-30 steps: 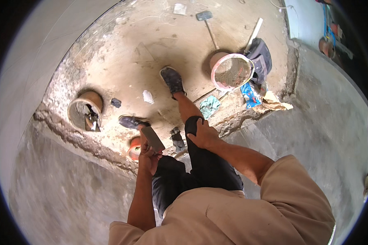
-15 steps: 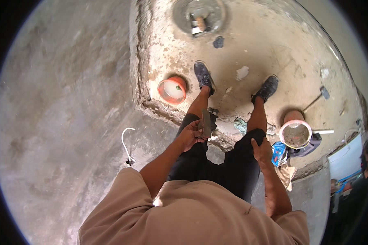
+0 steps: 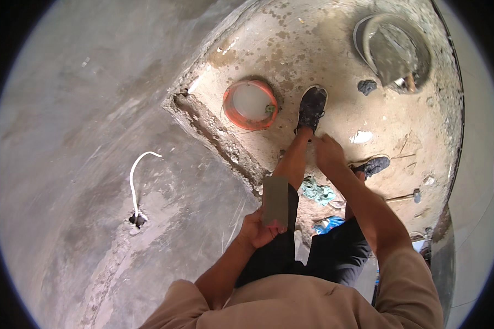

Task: The person smooths plaster onto the upper wall using a hand float, then scrapes excess plaster along the tile edges and corner seams with a putty knife.

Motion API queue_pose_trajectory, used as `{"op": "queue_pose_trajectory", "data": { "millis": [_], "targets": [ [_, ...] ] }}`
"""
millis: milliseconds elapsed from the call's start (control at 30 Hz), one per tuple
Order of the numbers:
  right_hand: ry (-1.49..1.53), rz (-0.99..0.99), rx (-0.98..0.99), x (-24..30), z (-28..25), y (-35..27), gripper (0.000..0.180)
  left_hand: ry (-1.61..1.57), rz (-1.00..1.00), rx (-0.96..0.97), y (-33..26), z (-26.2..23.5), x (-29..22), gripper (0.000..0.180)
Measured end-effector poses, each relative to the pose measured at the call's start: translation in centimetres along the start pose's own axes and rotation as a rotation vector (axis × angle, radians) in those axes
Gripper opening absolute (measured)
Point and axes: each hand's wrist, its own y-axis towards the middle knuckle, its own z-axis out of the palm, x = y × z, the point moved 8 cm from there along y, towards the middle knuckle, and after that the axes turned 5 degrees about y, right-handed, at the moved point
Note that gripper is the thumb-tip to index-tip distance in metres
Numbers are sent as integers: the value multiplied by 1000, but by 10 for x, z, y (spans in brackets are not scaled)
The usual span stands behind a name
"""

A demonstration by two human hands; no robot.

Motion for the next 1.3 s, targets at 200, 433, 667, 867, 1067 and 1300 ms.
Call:
{"op": "queue_pose_trajectory", "data": {
  "millis": [200,433,667,867,1067,1300],
  "targets": [
    [-426,-540,24,77,88,156,39,-209,2,81,8,-7,4,57],
    [-488,-508,229,112,123,181,22,-280,78,194,2,3,-24,63],
    [34,-238,-334,128,-46,118,19,-195,49,131,17,14,-31,45],
    [1296,359,-164,65,-191,-30,31,-94,107,16,33,38,-49,35],
    [1094,227,-236,108,-342,-196,46,139,105,244,-6,136,-87,41],
    [197,-2,-1145,83,-473,-360,40,724,253,237,-79,301,-147,53]
  ]
}}
